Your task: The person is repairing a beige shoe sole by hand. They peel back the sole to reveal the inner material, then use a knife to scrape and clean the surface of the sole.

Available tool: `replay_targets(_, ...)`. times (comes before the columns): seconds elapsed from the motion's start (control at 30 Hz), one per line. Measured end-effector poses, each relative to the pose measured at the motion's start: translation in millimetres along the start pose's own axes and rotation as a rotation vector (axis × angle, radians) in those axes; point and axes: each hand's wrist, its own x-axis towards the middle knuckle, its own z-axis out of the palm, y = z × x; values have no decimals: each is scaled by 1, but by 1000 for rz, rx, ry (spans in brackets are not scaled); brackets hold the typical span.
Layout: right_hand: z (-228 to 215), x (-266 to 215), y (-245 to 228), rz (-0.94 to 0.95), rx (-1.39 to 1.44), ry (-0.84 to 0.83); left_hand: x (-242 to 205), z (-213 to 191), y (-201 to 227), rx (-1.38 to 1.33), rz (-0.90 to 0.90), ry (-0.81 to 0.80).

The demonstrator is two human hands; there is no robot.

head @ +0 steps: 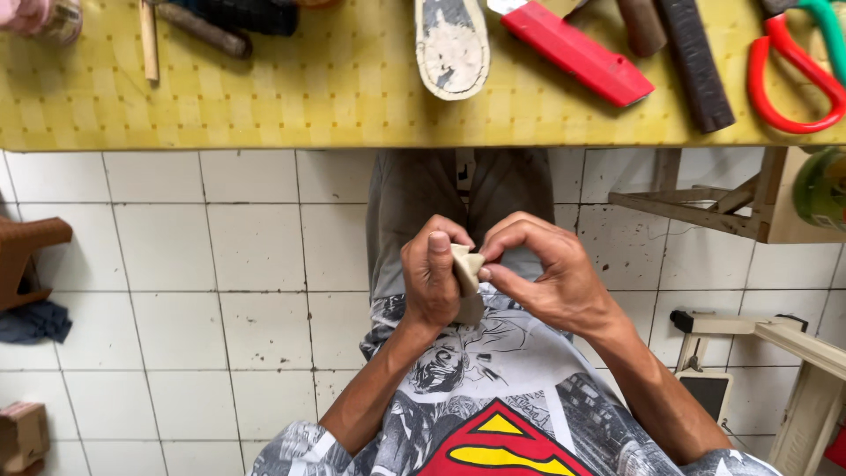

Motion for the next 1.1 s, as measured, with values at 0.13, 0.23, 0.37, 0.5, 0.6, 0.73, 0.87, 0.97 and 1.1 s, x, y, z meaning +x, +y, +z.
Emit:
replay_targets(0.13, -3, 6, -3, 3, 27, -52, -3, -1, -4, 7, -37, 5)
replay_targets(0.23, -4, 8, -3, 34, 67, -90, -3, 0, -5, 13, -47, 23)
replay_targets(0.37, -2, 9, 0, 62, 106, -97, -1, -1, -5, 8, -64, 38)
replay_targets(0.5, 2, 3, 8, 100, 240, -103, -1, -4, 1, 37, -68, 31)
replay_targets(0.6, 5, -3, 18, 154, 360, -113, -1, -4, 2, 24, -74, 46)
replay_targets(0.73, 6, -2, 16, 160, 379, -106, -4, -3, 0, -3, -106, 69)
replay_targets(0.87, 4, -2, 18, 152, 389, -113, -4, -3, -2, -34, -99, 72)
replay_targets(0.97, 4, 0, 19, 151, 387, -122, -3, -3, -3, -40, -87, 74)
replay_targets(1.1, 7, 1, 17, 150, 378, -138, -4, -3, -7, -51, -70, 104)
